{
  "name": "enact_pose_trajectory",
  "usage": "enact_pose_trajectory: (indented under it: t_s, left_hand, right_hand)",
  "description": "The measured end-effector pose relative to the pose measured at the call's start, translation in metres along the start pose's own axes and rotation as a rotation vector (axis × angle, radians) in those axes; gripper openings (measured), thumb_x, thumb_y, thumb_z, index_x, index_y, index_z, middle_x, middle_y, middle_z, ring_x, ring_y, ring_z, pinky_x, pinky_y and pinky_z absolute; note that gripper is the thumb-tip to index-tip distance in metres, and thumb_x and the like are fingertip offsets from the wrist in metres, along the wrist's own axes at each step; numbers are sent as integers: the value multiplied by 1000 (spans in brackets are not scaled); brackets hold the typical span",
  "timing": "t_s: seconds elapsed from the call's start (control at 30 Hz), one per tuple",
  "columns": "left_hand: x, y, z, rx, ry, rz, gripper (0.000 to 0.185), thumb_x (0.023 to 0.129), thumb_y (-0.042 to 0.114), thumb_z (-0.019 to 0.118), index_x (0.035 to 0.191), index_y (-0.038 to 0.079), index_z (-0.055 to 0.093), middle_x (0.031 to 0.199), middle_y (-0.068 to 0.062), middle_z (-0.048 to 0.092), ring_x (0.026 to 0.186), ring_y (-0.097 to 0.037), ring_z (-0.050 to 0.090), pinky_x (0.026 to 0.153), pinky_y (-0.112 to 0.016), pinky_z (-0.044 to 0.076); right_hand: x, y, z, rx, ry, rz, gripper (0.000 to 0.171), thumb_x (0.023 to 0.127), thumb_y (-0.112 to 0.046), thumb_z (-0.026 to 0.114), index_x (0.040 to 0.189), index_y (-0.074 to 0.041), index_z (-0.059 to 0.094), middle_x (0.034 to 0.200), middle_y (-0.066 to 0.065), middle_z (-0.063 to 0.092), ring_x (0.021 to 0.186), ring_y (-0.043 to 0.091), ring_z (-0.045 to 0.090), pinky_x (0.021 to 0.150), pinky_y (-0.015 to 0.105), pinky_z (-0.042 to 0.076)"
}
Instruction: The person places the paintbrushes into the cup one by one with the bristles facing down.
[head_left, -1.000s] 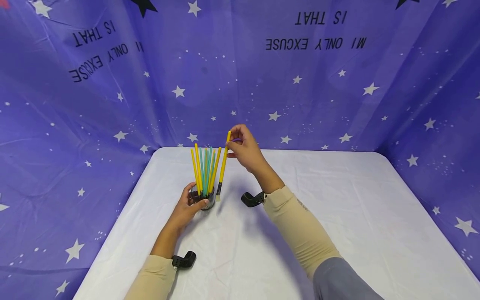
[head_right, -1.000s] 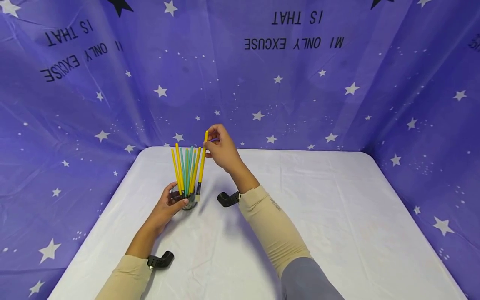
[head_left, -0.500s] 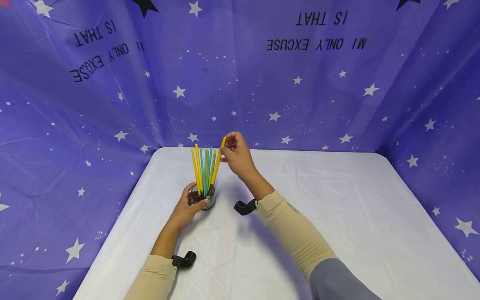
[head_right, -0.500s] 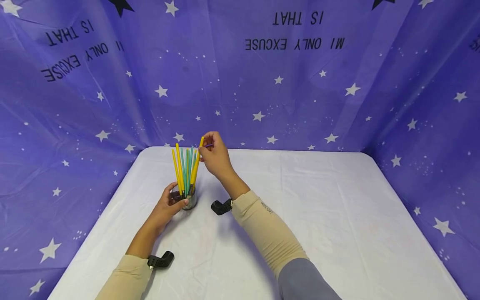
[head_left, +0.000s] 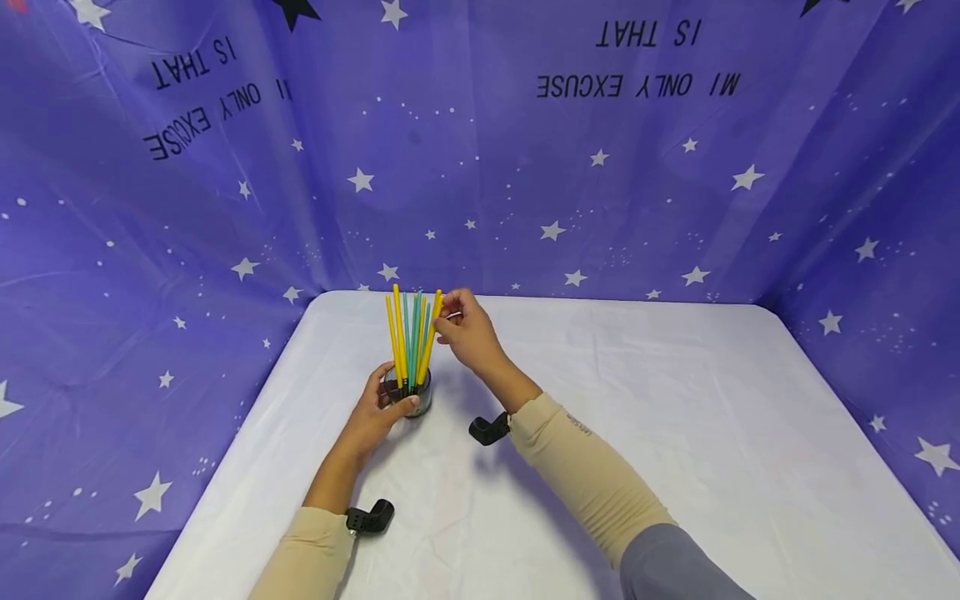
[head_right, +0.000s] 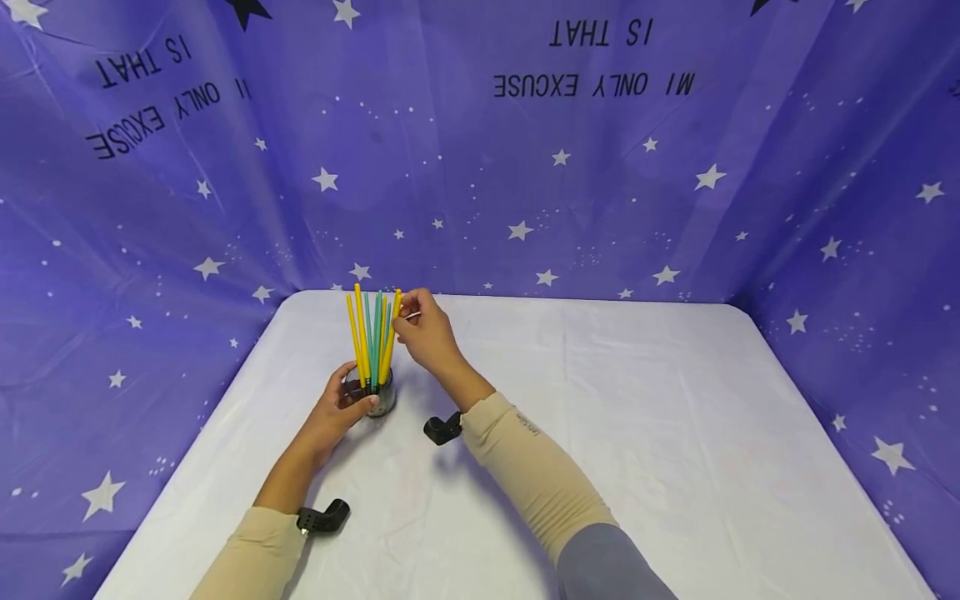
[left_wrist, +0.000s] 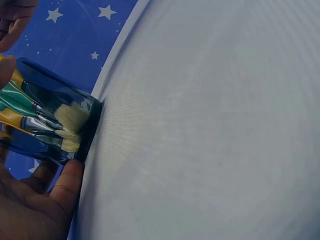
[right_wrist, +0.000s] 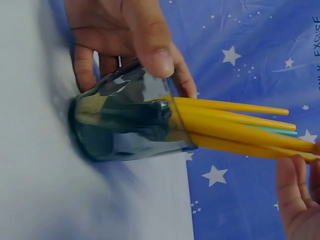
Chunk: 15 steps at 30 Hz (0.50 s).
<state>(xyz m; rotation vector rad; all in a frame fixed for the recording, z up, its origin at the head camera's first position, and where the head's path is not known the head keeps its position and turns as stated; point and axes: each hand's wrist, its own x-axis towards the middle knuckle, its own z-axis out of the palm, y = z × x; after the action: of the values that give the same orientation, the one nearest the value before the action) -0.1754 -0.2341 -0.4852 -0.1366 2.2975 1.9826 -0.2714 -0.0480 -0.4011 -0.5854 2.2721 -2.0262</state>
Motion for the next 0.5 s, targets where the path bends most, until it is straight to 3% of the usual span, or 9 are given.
enact_pose_trajectory:
  t_s: [0.3,0.5]
  left_hand:
    - [-2,0,1,10,-14,-5,83,91,24,73,155,24,19,144,-19,43,131,-32,44,102,-43,36]
    - [0,1,3,18,-5,3,83,91,24,73,154,24,19,145,-19,43,132,-32,43,102,-43,36]
  right_hand:
    - [-19,22,-5,-169,-169,63,28,90,-7,68,114,-6,53,104,8,63,84,17,65,69,32,55]
    - [-30,29,-17,-290,-281,69,31,90,-14,73,115,-7,55,108,6,61,89,18,63,73,31,53]
